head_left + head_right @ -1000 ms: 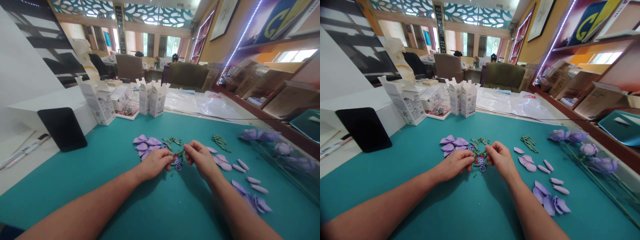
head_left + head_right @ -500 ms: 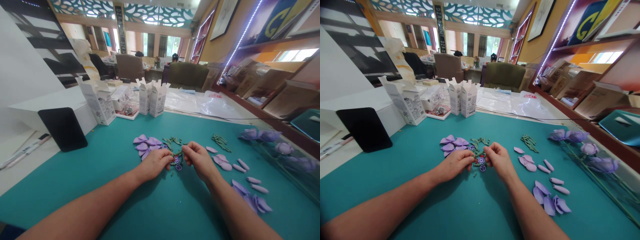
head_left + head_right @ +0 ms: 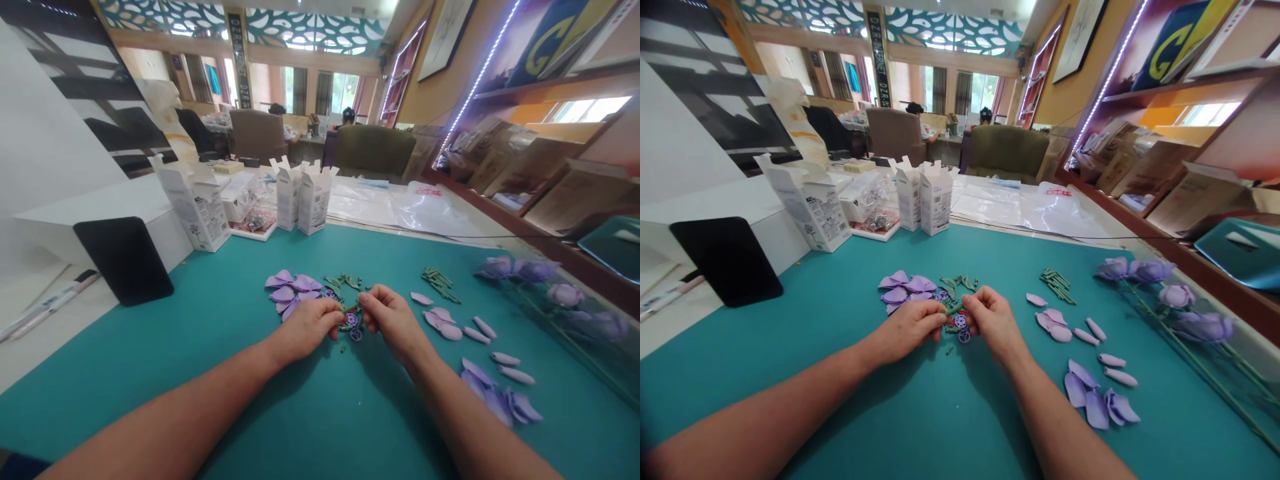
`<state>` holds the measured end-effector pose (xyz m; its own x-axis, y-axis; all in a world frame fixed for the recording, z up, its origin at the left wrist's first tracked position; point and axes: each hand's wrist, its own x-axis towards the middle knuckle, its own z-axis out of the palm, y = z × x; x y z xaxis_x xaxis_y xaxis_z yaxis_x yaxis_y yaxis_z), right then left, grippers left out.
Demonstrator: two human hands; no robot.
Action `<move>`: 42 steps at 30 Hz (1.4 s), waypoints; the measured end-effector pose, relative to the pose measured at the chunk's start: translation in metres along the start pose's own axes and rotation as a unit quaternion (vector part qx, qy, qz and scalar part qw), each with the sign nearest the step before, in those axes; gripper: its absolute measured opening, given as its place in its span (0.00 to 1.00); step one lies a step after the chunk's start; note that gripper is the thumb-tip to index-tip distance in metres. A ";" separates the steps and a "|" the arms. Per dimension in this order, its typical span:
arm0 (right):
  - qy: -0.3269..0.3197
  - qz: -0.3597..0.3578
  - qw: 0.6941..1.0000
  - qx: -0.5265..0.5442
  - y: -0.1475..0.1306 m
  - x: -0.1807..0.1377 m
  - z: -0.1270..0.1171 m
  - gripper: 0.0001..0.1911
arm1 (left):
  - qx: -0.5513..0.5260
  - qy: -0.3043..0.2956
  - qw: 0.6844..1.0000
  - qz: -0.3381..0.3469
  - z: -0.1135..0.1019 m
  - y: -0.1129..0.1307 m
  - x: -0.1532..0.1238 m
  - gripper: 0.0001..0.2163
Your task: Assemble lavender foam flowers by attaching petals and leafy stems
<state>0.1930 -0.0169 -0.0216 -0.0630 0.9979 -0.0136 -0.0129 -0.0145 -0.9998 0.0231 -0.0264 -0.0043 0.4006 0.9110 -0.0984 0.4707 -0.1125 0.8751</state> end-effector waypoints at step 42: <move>0.026 -0.175 0.913 -0.369 0.008 0.015 -0.034 0.12 | -0.079 0.034 0.996 -0.003 -0.015 -0.009 0.007 0.15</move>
<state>0.2259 -0.0002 -0.0305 -0.1357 0.9351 0.3273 0.6529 0.3329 -0.6803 0.0104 -0.0130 -0.0058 0.3423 0.9365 -0.0762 0.3414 -0.0484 0.9387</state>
